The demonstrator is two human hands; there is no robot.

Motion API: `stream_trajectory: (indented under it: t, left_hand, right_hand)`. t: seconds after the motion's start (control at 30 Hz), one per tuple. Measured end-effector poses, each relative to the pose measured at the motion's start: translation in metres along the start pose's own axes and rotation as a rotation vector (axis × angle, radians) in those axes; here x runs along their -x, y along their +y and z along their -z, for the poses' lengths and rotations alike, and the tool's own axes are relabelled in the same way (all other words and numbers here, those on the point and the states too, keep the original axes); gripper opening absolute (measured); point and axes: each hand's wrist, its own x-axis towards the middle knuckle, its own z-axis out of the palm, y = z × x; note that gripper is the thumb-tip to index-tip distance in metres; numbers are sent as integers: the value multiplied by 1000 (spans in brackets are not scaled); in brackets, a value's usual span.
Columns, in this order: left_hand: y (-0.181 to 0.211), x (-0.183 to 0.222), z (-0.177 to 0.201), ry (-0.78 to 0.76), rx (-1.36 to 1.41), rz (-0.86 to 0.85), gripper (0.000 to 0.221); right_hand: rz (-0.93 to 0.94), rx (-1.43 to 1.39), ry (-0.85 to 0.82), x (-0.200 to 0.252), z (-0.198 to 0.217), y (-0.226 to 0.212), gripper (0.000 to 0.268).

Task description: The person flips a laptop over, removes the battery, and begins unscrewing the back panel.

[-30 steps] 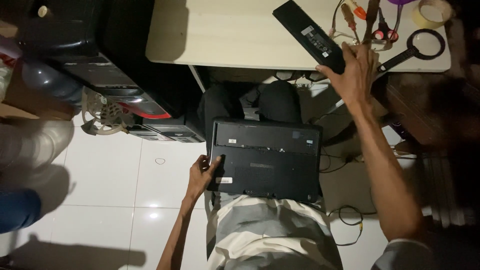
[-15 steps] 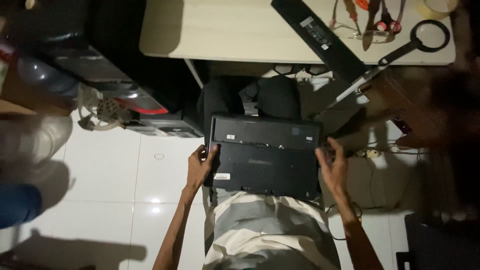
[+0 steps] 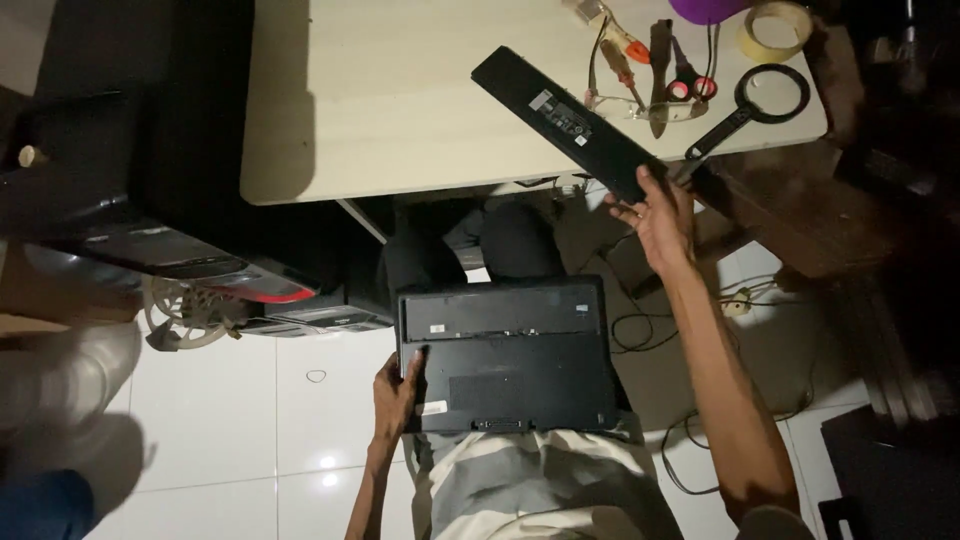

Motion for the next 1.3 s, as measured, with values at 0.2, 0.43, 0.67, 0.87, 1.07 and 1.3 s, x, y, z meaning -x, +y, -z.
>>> stream_trajectory:
  t: [0.2, 0.43, 0.67, 0.87, 1.07, 1.3]
  left_hand:
    - [22, 16, 14, -152, 240, -79, 37]
    - [21, 24, 16, -294, 229, 412, 129]
    - [44, 40, 13, -215, 404, 472, 96]
    - [44, 34, 19, -256, 560, 373, 73]
    - [36, 34, 10, -202, 611, 433, 72]
    - [56, 49, 11, -113, 421, 728, 91]
  right_hand:
    - [149, -28, -72, 12, -7, -2, 22]
    - [236, 115, -97, 26, -18, -5, 28]
    - [272, 82, -189, 30, -21, -2, 20]
    - [34, -52, -139, 29, -57, 3, 46]
    - [-206, -174, -331, 41, -160, 18, 20]
    - [-382, -148, -259, 60, -285, 43, 41]
